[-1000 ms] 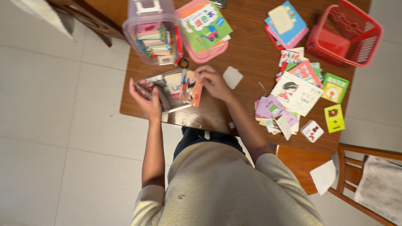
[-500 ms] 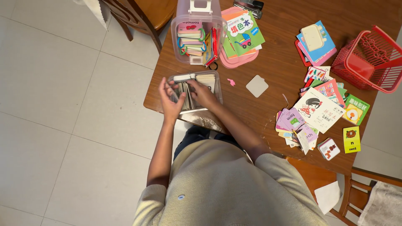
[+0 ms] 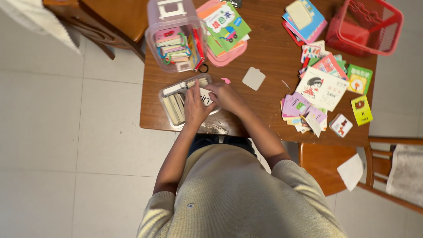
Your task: The person sorts a large pile of colorful flashcards on a wooden table, picking them up, briefly inspecting them, and placing them into a clear plastic container. The person also uses rubber bands to bundle some cards before placing them into a larger storage bin.
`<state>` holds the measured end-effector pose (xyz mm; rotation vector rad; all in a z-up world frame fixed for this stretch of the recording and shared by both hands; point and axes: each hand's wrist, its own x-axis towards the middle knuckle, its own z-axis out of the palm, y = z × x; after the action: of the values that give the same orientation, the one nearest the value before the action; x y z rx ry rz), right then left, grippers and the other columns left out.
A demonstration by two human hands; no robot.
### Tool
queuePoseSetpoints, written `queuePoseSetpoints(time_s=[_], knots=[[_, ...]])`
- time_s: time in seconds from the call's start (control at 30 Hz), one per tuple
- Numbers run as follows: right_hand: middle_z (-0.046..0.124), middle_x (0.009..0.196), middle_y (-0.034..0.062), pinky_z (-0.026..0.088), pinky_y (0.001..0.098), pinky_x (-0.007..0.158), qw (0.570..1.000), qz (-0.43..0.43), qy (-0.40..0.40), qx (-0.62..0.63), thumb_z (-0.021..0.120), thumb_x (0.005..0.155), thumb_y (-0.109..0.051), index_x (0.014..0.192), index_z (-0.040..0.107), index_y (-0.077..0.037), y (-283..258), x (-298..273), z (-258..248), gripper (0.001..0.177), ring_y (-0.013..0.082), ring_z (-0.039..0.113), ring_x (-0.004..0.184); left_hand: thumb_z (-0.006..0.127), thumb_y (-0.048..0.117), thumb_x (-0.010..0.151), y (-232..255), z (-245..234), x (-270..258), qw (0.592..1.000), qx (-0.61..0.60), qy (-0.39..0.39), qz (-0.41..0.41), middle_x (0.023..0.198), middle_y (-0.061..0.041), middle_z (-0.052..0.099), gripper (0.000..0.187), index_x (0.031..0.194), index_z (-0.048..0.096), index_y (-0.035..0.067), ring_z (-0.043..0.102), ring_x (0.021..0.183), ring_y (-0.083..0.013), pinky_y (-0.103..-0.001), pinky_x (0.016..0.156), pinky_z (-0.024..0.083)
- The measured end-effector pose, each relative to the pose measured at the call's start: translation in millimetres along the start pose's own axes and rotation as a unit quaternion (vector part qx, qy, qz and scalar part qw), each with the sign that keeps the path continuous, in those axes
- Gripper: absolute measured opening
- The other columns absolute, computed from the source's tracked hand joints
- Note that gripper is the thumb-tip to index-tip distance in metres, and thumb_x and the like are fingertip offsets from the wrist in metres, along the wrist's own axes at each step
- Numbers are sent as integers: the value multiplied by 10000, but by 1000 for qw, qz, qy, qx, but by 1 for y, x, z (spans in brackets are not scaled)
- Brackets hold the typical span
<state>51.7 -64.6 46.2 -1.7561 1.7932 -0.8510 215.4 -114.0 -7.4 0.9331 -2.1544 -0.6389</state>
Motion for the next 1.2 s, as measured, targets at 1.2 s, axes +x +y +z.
queuePoseSetpoints(time_s=[1.2], knots=[[689,1022,118,566,445,805,925,151,291,-192,737,965,-89,1056,742,-47,65,-120,-75,100,316,685,914,657,39,948,78,65,1,986,-109,-120,48,1502,-264,432,590,1502,457,19,468,1393,-459,-497,1153,427]])
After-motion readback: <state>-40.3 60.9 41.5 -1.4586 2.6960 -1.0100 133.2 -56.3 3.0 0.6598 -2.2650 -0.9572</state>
